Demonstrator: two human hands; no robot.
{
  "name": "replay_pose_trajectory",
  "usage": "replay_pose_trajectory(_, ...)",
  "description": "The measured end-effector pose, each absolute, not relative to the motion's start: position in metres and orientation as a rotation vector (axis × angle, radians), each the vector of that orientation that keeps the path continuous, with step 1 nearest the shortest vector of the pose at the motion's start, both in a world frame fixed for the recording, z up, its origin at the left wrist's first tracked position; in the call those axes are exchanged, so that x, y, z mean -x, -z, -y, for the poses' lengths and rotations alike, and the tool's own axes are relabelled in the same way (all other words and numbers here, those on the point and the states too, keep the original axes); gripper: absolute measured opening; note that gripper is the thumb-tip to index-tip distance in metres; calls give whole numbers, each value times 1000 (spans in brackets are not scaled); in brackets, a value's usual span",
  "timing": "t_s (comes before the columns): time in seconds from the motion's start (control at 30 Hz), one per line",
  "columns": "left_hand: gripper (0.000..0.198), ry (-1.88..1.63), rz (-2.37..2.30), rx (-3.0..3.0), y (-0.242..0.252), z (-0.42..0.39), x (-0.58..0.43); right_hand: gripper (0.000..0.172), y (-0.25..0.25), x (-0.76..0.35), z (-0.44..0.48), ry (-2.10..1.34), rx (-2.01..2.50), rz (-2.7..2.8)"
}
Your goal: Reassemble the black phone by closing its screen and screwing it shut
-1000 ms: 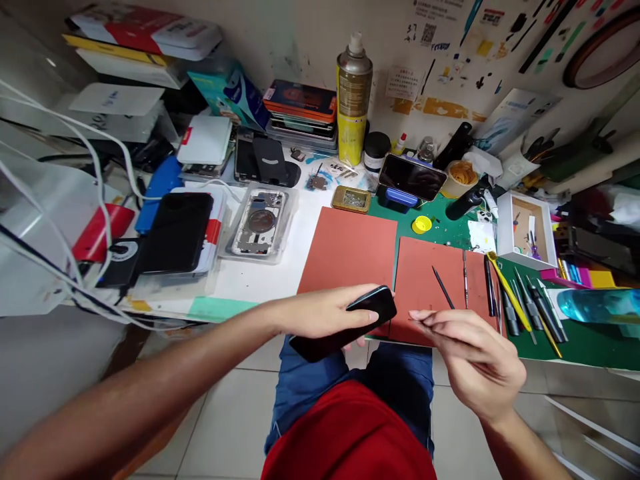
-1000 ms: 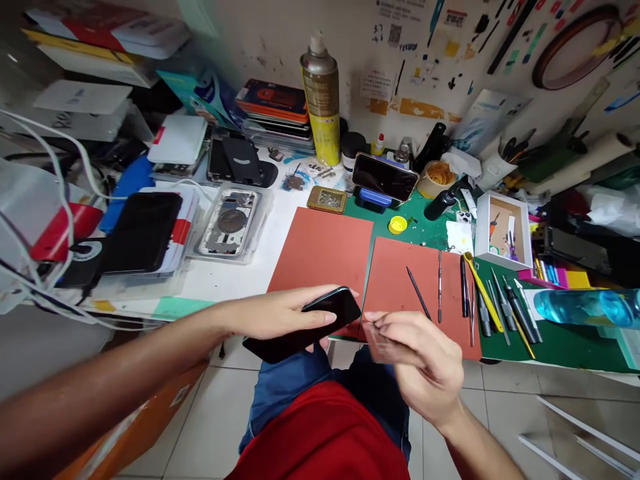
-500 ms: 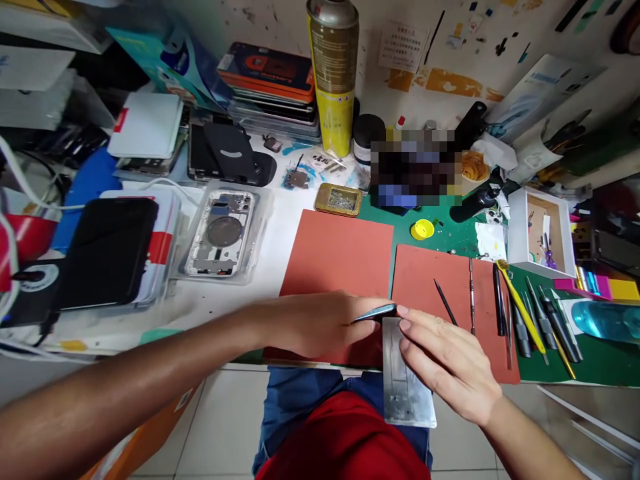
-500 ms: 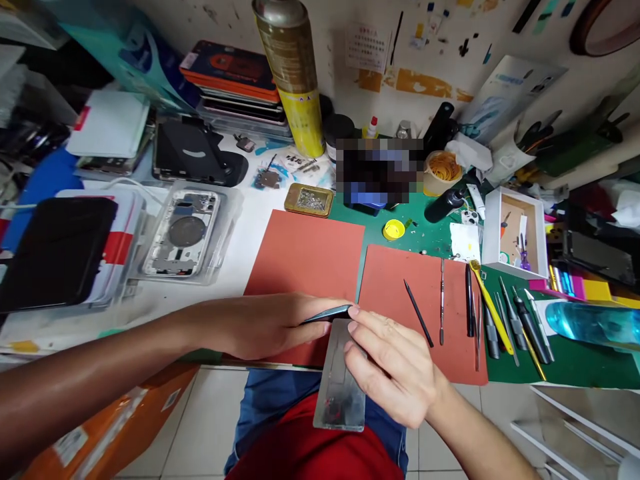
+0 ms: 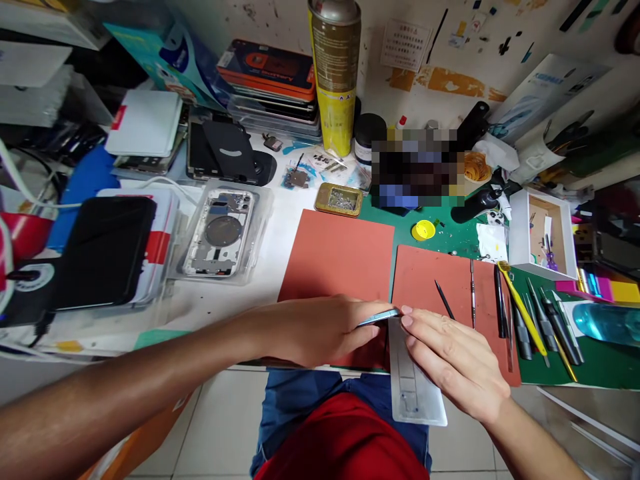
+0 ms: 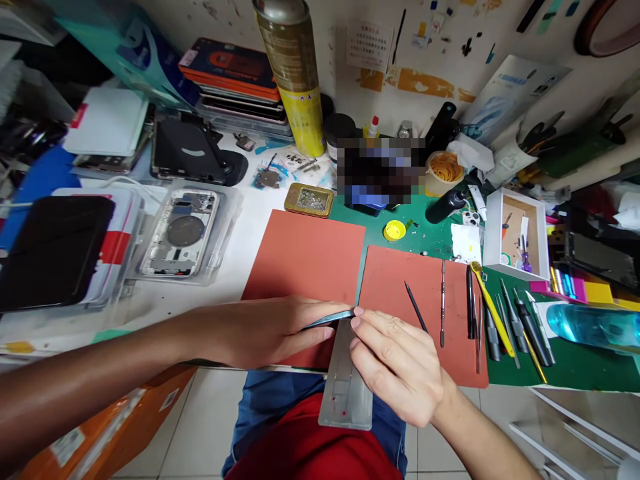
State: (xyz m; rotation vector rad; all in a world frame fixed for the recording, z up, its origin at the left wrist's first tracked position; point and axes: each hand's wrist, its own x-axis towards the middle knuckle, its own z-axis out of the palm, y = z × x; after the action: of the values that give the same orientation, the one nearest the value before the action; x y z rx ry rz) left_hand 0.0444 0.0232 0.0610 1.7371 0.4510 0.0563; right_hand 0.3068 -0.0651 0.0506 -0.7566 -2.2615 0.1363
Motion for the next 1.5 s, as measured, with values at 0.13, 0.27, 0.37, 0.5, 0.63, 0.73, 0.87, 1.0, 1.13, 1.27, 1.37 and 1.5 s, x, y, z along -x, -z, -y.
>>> replay_pose_trajectory(0.13,37,-56,-445,-1751,-61,-23,-45,16,-57,-308,63,-147,762,2303)
replay_pose_trajectory(0.27,35,-92,-451,-1764,-60,-22,-46,17,-62,-309,61,-180,773,2340)
replay_pose_trajectory(0.37,34,-76,-456,-1742,-61,-23,-47,22,-65,-312,60,-241,791,2365)
replay_pose_trajectory(0.5,35,-28,-467,-1711,-64,-24,-49,26,-63,-316,58,-303,786,2393)
replay_pose_trajectory(0.63,36,-17,-476,-1697,-66,-25,-51,29,-53,-319,55,-284,719,2339)
replay_pose_trajectory(0.73,36,-35,-474,-1699,-67,-25,-51,29,-47,-321,54,-289,702,2336)
replay_pose_trajectory(0.87,36,12,-486,-1715,-67,-26,-53,31,-43,-322,55,-284,701,2344)
replay_pose_trajectory(1.0,34,15,-486,-1744,-65,-25,-54,32,-40,-322,55,-281,697,2336)
replay_pose_trajectory(1.13,35,3,-495,-1740,-62,-25,-54,32,-38,-321,55,-283,709,2338)
replay_pose_trajectory(1.27,33,-26,-507,-1721,-62,-25,-54,33,-38,-321,54,-258,700,2345)
replay_pose_trajectory(1.37,33,16,-524,-1708,-63,-26,-54,32,-37,-321,52,-246,678,2342)
replay_pose_trajectory(1.5,32,27,-541,-1701,-64,-26,-55,32,-36,-320,50,-230,670,2336)
